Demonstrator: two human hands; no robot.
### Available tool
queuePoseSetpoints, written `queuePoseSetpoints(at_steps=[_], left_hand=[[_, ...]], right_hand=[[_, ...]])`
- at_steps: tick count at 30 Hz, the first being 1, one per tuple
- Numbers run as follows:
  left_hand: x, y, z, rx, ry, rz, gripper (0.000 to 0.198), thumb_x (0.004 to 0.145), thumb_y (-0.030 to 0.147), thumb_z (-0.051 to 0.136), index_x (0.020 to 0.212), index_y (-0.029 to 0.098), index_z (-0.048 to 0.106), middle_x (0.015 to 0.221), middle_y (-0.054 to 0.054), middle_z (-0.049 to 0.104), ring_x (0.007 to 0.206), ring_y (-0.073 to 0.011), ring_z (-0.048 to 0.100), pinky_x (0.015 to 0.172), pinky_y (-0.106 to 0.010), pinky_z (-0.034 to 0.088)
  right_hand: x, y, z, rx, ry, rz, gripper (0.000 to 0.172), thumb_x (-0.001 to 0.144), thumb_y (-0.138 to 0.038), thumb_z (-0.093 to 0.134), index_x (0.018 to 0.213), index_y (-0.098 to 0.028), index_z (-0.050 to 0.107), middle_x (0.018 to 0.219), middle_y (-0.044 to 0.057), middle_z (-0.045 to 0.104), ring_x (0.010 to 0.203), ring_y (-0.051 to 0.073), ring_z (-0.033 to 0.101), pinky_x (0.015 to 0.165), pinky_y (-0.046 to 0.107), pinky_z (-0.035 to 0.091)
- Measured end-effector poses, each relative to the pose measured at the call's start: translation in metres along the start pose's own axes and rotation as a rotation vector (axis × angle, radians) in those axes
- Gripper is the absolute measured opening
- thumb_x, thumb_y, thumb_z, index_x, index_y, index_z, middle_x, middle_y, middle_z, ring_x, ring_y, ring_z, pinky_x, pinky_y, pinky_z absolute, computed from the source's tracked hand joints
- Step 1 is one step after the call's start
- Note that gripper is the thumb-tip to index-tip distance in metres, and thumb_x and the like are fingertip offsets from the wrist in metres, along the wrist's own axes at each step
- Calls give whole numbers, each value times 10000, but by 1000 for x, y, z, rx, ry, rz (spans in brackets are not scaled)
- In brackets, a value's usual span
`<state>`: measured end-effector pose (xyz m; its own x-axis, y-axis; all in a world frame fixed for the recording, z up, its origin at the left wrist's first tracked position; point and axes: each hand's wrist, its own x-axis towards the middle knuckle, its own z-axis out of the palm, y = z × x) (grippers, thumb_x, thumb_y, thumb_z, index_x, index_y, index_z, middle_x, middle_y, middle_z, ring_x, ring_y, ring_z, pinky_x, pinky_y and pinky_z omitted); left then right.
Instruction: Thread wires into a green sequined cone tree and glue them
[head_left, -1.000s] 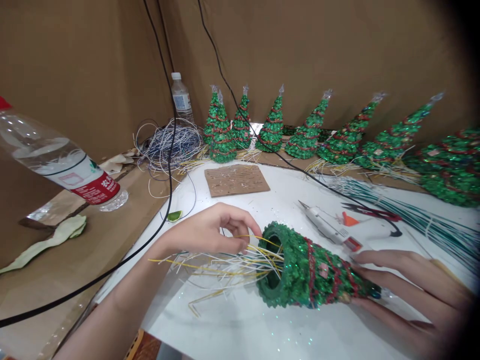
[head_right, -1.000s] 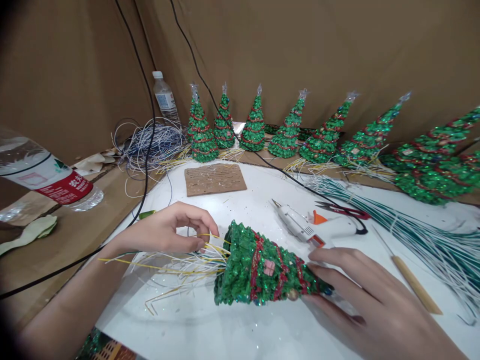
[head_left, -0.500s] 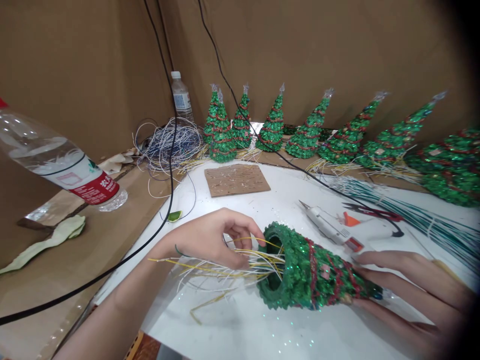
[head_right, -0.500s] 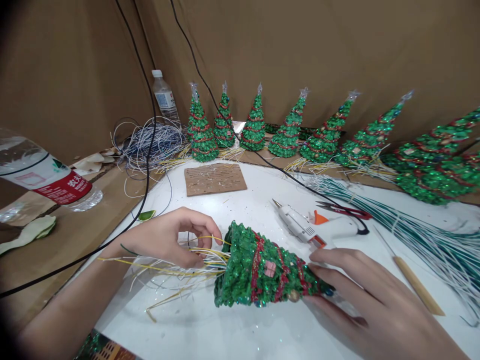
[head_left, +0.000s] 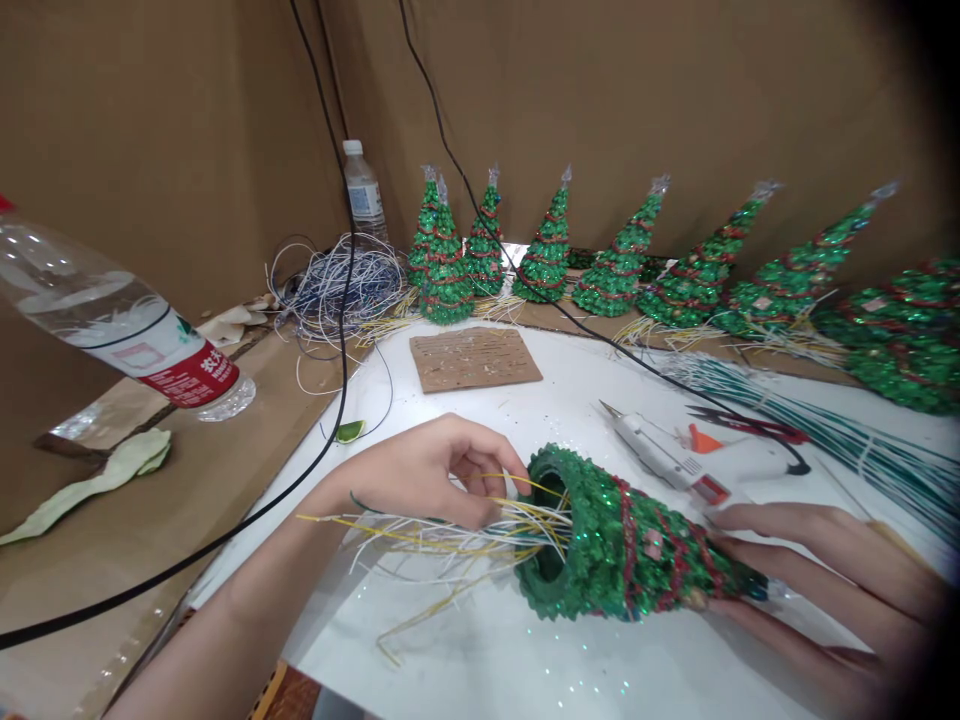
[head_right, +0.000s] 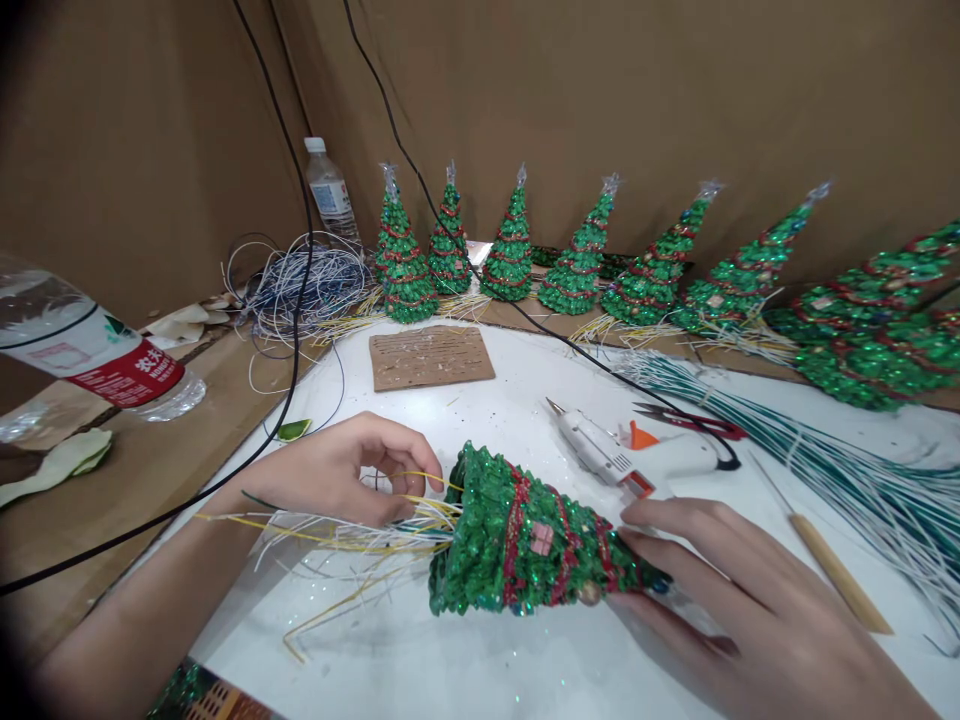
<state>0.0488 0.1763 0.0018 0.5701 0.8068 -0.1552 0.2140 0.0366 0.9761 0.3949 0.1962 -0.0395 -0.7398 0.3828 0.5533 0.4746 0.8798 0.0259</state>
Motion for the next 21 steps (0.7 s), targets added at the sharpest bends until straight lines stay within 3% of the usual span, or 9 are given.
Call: queuePoseSetpoints(at_steps=[5, 10, 14, 21], left_hand=[[-1, -1, -2, 41, 13, -32, 231, 691, 112, 630, 921, 112, 649, 758, -26, 631, 628, -91, 551, 580, -203, 458], [-2, -1, -2, 57, 4, 13, 334, 642, -3, 534, 927, 136, 643, 858, -27, 647, 739, -109, 568, 664, -216, 456], [-2, 0, -2, 61, -17, -39, 292, 691, 44, 541, 956, 136, 622, 839, -26, 631, 681, -102, 539, 616, -216, 431], [0, -1, -1, 22, -60, 11, 232, 762, 53, 493, 961, 151, 559, 873, -5, 575, 573, -48, 429, 484, -164, 333]], right_hand=[[0, 0, 0, 8, 4, 1, 145, 886, -324, 589, 981, -223, 629, 1088, 38, 592, 943, 181, 585, 760, 318, 454], [2, -1, -1, 19, -15, 3, 150, 898, -325, 572, 990, -217, 621, 1086, 41, 587, 939, 176, 581, 750, 313, 448], [2, -2, 0, 11, -22, 10, 148, 904, -328, 564, 992, -223, 619, 1081, 38, 584, 928, 173, 581, 767, 316, 445], [-2, -1, 0, 7, -35, 26, 175, 903, -363, 563, 1013, -236, 612, 1092, 33, 581, 940, 181, 582, 800, 325, 448]])
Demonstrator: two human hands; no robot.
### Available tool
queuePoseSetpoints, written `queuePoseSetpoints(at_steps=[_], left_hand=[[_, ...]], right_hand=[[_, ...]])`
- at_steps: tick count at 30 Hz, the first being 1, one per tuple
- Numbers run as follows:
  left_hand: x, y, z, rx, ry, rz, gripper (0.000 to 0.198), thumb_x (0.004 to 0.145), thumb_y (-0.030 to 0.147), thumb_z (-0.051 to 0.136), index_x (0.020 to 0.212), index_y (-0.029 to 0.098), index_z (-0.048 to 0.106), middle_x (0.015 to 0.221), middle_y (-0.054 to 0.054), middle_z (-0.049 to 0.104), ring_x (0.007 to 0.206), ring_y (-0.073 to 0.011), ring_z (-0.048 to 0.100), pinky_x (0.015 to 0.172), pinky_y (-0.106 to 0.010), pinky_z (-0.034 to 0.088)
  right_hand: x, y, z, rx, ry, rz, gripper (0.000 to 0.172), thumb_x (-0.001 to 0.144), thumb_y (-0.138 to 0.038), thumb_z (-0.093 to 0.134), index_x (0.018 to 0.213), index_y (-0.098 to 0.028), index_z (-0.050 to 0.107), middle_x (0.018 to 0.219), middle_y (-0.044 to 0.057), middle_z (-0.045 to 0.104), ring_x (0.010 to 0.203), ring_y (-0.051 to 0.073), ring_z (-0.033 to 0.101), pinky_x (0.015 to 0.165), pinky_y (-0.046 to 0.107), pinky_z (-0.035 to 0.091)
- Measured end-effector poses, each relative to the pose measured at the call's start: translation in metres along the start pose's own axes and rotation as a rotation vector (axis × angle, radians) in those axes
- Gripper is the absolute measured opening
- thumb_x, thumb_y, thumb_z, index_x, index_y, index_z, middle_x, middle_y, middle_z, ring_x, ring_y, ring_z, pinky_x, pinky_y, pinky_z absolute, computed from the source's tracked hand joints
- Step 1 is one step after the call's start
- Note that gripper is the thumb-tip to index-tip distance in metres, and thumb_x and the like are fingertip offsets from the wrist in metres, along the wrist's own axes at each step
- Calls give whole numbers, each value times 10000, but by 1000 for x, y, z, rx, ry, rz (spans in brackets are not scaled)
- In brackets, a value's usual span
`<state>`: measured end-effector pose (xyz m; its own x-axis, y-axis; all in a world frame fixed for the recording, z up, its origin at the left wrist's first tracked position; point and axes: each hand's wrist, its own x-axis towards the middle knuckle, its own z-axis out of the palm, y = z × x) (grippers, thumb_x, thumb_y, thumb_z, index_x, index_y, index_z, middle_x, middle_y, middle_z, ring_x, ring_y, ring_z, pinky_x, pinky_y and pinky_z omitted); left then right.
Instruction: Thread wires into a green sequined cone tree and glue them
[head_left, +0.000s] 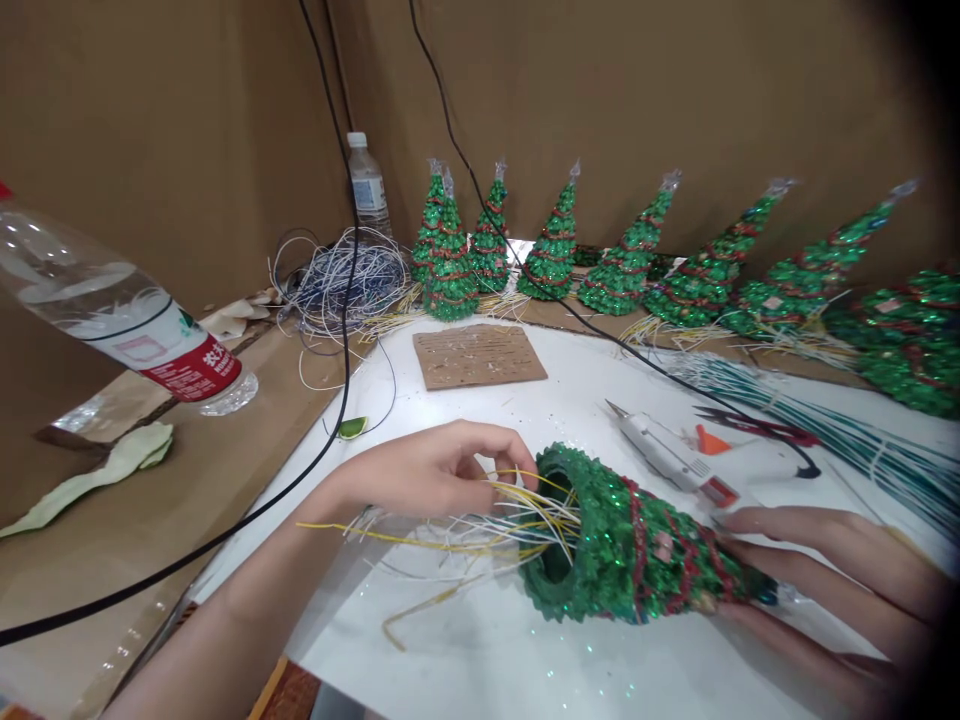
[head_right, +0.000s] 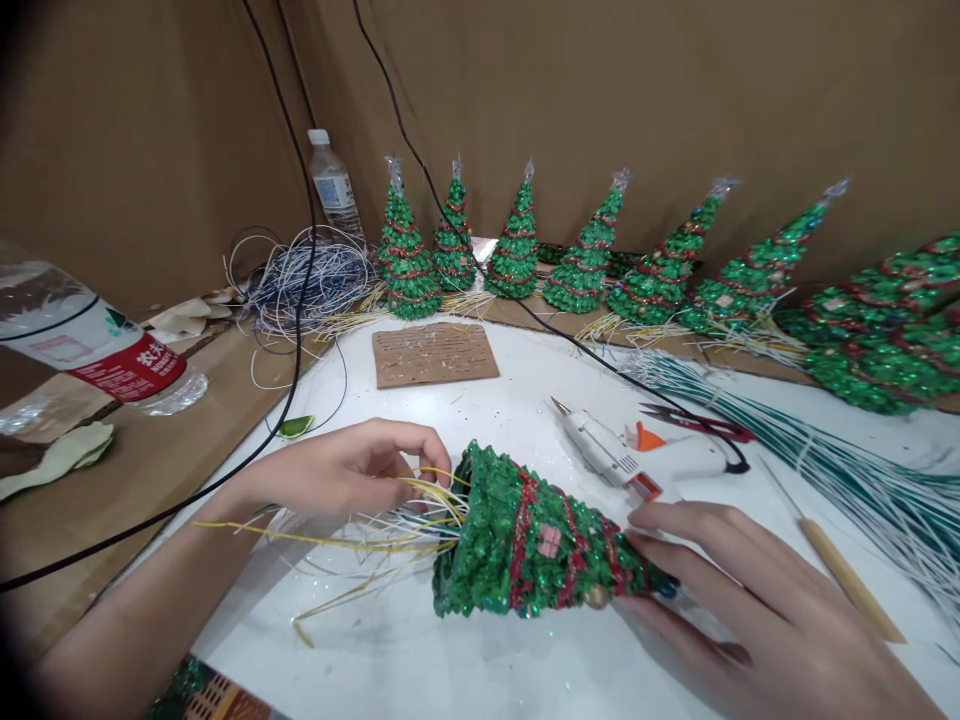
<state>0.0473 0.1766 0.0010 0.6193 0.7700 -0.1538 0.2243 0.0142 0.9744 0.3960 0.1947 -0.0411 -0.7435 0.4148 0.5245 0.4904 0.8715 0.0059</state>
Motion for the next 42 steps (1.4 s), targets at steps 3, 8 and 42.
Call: queuePoseSetpoints(at_steps=[3, 8, 42], left_hand=[[0, 0, 1, -19, 16, 15, 248, 752, 22, 491, 955, 153, 547, 875, 1, 543, 606, -47, 437, 506, -156, 348], [0, 2, 1, -67, 14, 19, 253, 753, 14, 496, 961, 153, 538, 887, 1, 531, 631, -53, 455, 530, -169, 354], [-2, 2, -3, -12, 11, -40, 322, 670, 172, 750, 938, 152, 572, 825, 12, 556, 566, -59, 523, 438, -161, 336]], right_hand=[[-1, 0, 0, -8, -10, 15, 176, 901, -367, 564, 1017, -242, 610, 1092, 31, 579, 941, 185, 581, 809, 332, 447], [-5, 2, 1, -12, -2, 13, 181, 889, -370, 579, 1021, -249, 604, 1109, 26, 573, 956, 187, 581, 812, 335, 447], [0, 1, 1, -9, -1, 25, 172, 892, -373, 563, 1007, -253, 606, 1086, 24, 584, 928, 198, 593, 795, 339, 458]])
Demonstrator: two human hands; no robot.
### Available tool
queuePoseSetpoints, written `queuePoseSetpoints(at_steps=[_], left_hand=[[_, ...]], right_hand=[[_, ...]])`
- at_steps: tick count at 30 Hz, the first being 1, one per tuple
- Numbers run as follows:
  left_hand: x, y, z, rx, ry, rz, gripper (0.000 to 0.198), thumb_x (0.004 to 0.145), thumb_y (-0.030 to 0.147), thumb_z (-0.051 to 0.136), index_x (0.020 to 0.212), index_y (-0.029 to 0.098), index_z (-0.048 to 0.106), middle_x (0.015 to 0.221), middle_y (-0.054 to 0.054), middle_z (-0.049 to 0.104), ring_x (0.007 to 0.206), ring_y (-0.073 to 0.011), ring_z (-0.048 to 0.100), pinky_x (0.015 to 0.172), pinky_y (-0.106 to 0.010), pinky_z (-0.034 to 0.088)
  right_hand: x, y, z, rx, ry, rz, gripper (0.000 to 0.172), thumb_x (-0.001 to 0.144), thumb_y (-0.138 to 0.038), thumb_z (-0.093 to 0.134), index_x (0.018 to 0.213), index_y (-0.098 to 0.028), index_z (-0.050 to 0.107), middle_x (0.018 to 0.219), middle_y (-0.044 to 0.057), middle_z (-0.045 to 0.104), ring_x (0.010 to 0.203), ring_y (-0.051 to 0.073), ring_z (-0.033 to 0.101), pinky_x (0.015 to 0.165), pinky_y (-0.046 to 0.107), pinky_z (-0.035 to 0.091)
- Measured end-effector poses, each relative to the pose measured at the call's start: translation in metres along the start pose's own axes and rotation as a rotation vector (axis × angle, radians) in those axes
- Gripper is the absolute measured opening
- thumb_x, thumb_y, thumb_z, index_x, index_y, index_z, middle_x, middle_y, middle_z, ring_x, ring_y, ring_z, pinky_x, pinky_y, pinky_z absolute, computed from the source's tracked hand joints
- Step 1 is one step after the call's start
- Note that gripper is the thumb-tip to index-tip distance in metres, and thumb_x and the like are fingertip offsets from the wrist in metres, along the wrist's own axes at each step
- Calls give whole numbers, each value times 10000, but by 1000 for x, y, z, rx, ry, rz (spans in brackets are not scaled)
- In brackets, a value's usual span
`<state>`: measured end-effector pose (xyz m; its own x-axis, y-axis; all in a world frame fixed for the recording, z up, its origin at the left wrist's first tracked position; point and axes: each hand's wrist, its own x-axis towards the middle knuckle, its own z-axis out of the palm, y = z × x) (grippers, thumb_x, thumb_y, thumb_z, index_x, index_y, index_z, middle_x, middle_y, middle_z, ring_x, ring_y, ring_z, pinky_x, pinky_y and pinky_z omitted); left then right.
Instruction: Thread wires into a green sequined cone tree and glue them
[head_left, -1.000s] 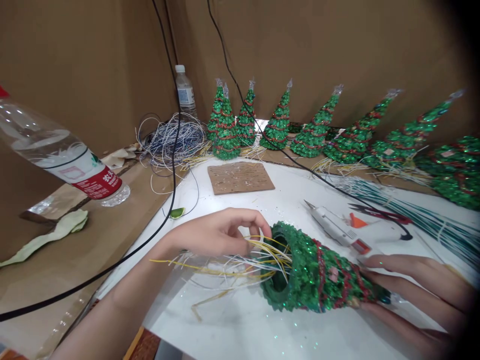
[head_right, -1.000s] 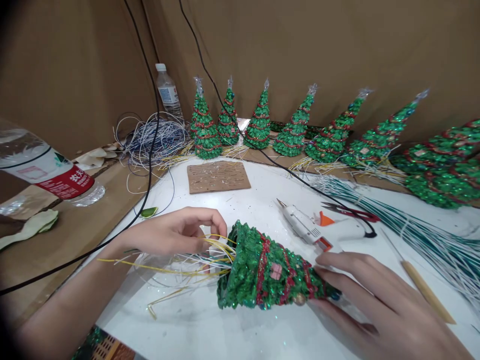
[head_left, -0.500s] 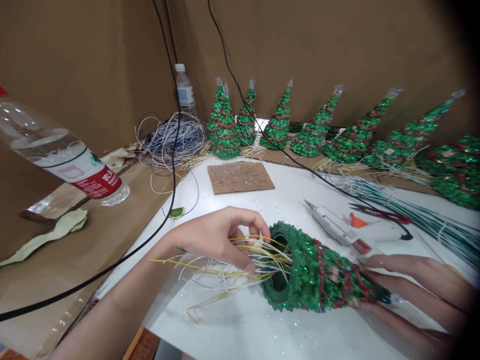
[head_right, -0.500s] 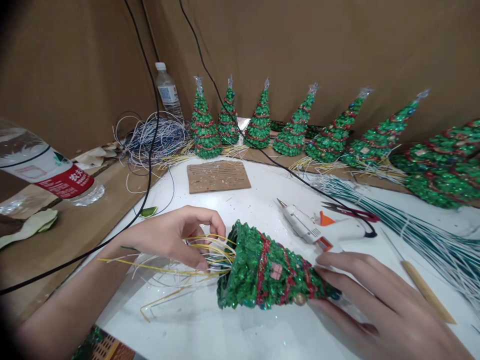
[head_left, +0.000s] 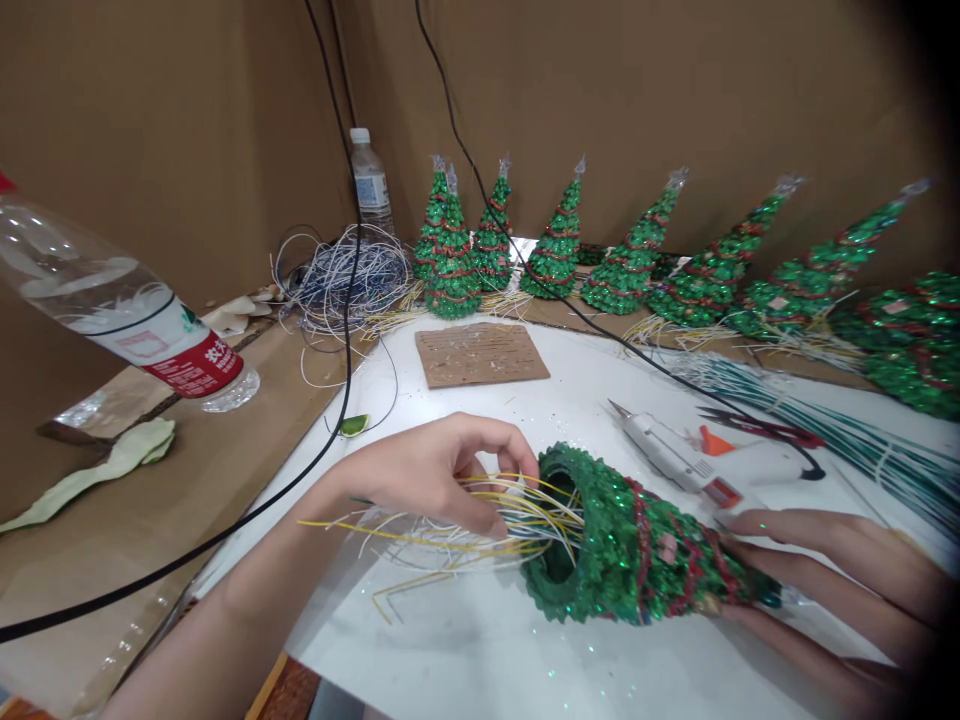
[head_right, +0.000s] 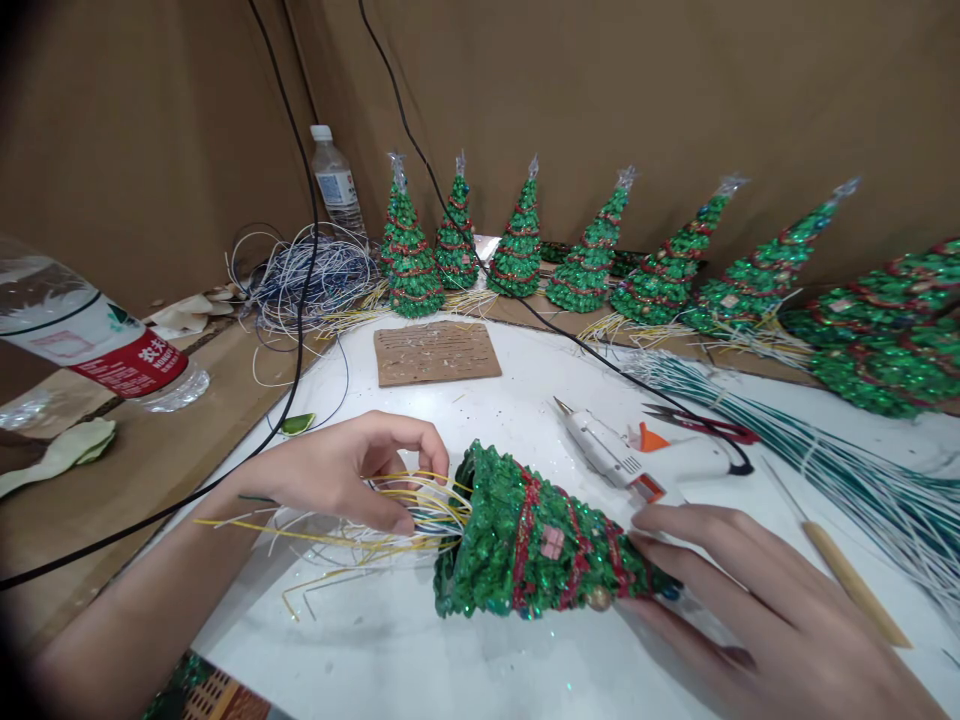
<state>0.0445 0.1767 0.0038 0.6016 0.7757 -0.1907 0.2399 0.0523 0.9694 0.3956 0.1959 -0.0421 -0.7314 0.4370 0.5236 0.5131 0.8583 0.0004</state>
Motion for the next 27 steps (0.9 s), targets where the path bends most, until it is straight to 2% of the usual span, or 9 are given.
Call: queuePoseSetpoints(at_steps=[6, 9, 15, 22, 27], left_hand=[[-2, 1, -1, -54, -34, -21, 331, 675, 62, 663, 973, 157, 555, 755, 31, 537, 546, -56, 504, 437, -157, 340], [-3, 2, -1, -47, -37, -4, 340, 673, 20, 599, 980, 157, 556, 789, 22, 545, 555, -53, 499, 459, -165, 348], [-5, 2, -2, -39, -36, -15, 329, 684, 52, 617, 988, 165, 561, 828, 18, 539, 562, -54, 501, 472, -178, 350], [-5, 1, -2, -76, -46, -5, 306, 684, 55, 639, 959, 163, 561, 903, -9, 557, 675, -92, 571, 549, -198, 408], [-4, 0, -1, -83, -49, -17, 314, 676, 80, 668, 959, 162, 557, 888, -13, 566, 681, -104, 577, 555, -208, 420]], right_hand=[[-1, 0, -1, -11, -11, -19, 163, 884, -353, 567, 1005, -250, 605, 1085, 24, 580, 924, 195, 591, 799, 340, 465], [-1, 0, -1, -11, -7, -15, 165, 887, -361, 561, 1001, -252, 607, 1087, 26, 581, 925, 194, 589, 796, 342, 464], [0, 0, -1, -1, -11, -19, 165, 896, -351, 556, 1006, -238, 603, 1096, 32, 576, 945, 188, 580, 815, 336, 451], [-1, 1, -2, -5, -2, -38, 166, 888, -341, 575, 1010, -232, 603, 1090, 31, 577, 944, 186, 581, 800, 331, 461], [0, 0, 0, 14, -14, -7, 162, 866, -356, 599, 994, -259, 623, 1084, 7, 594, 922, 183, 599, 791, 329, 478]])
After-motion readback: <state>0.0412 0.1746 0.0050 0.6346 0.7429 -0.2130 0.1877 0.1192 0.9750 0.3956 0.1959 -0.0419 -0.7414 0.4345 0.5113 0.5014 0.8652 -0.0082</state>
